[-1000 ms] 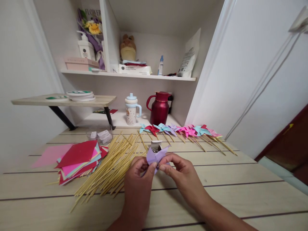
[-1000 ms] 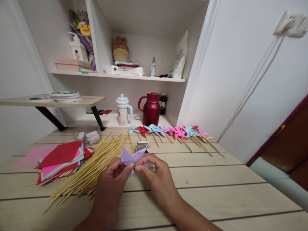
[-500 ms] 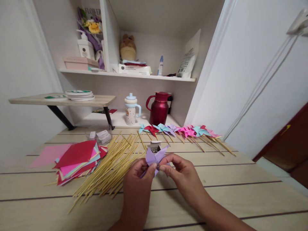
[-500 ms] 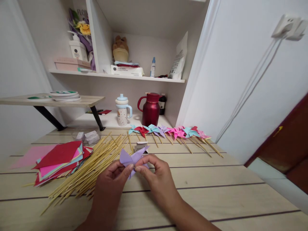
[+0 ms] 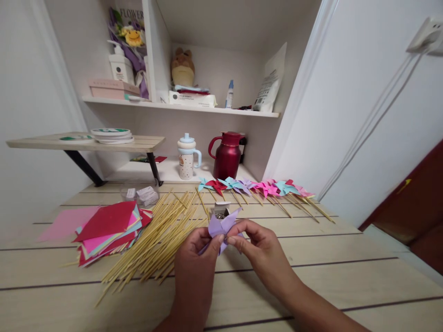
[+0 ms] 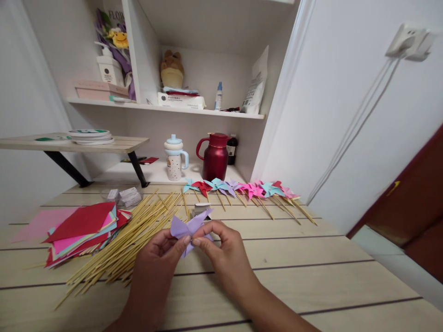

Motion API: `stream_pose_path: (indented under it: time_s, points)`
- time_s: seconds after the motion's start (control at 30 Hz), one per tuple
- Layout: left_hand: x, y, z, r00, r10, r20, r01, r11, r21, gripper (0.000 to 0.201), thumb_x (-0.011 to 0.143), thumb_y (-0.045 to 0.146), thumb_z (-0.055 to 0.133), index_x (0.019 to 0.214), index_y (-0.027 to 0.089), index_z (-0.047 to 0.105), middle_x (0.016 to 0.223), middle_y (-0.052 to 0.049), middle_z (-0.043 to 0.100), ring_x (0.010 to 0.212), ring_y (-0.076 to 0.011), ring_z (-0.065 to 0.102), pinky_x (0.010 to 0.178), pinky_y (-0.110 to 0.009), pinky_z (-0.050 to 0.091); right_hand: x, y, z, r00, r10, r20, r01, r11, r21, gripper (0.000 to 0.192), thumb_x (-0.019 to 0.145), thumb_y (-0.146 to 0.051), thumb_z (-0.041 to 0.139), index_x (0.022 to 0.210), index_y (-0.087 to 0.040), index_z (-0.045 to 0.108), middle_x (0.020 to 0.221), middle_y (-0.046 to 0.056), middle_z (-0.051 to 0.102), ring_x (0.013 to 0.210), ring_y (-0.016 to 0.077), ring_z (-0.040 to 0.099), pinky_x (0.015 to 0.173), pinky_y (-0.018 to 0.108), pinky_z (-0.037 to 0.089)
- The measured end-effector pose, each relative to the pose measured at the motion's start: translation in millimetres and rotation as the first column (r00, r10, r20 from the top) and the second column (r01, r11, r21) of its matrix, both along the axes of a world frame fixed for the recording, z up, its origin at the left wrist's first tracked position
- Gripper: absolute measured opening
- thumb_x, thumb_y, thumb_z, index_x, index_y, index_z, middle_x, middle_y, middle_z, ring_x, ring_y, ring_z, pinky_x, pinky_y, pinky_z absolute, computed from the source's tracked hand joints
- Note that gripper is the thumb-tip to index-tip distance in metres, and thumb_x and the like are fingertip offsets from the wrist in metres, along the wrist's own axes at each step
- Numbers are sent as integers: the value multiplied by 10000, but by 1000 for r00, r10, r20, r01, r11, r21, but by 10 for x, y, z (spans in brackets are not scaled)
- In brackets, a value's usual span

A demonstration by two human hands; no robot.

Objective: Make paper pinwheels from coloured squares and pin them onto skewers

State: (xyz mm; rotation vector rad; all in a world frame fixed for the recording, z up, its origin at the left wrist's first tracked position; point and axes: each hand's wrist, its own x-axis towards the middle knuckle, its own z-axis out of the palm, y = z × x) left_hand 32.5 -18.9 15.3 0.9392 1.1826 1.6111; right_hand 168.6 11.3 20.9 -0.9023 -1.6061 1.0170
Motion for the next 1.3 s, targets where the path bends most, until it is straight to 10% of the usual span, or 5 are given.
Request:
stream_pose_path:
  time_s: [1.3]
  points:
    - [21,-25,-9,992,90,-92,-87,995,39,135,675,296,752,724,187,689,709,-22,723,695,-184,642,665,-266,482,-57,-16,-13,994,-79,-82,77,997,-31,107,770,-246,733,751,-198,639,721,-12,645,692,153,564,619,263,415]
